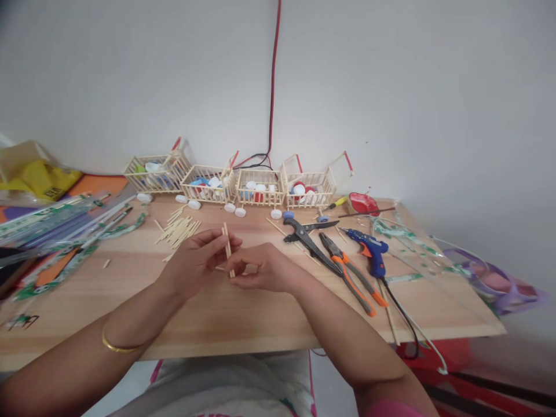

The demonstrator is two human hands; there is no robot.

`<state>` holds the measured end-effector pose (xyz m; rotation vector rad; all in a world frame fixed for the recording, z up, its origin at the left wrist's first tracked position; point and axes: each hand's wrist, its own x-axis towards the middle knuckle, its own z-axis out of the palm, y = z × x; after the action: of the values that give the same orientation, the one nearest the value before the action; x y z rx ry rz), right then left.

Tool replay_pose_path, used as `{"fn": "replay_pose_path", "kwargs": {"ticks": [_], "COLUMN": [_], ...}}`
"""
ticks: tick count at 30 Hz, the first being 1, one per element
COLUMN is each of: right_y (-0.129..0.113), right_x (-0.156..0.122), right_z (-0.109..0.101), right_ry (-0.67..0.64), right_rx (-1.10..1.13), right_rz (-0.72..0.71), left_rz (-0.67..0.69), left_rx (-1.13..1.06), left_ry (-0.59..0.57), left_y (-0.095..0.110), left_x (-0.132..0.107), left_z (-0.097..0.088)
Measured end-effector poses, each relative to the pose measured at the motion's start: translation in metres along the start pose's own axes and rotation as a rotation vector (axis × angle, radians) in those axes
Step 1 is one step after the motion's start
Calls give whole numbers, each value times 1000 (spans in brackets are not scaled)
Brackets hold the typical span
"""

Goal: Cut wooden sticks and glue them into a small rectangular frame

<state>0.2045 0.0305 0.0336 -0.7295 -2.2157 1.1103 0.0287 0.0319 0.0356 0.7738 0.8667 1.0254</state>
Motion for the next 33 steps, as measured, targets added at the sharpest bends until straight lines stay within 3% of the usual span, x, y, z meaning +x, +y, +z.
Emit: {"fn": "replay_pose_path", "kwargs": {"ticks": [11, 33], "right_y": [9, 11], "right_x": [1, 2], "right_z": [3, 5], "right_ry": [44, 24], "right_rx": [-30, -54], "right_rz": [4, 26], "left_rz": [-65, -127], "left_rx": [-255, -273], "left_ry": [27, 72], "left_y": [-2, -3], "left_x": [1, 3], "left_z": [4, 4]}}
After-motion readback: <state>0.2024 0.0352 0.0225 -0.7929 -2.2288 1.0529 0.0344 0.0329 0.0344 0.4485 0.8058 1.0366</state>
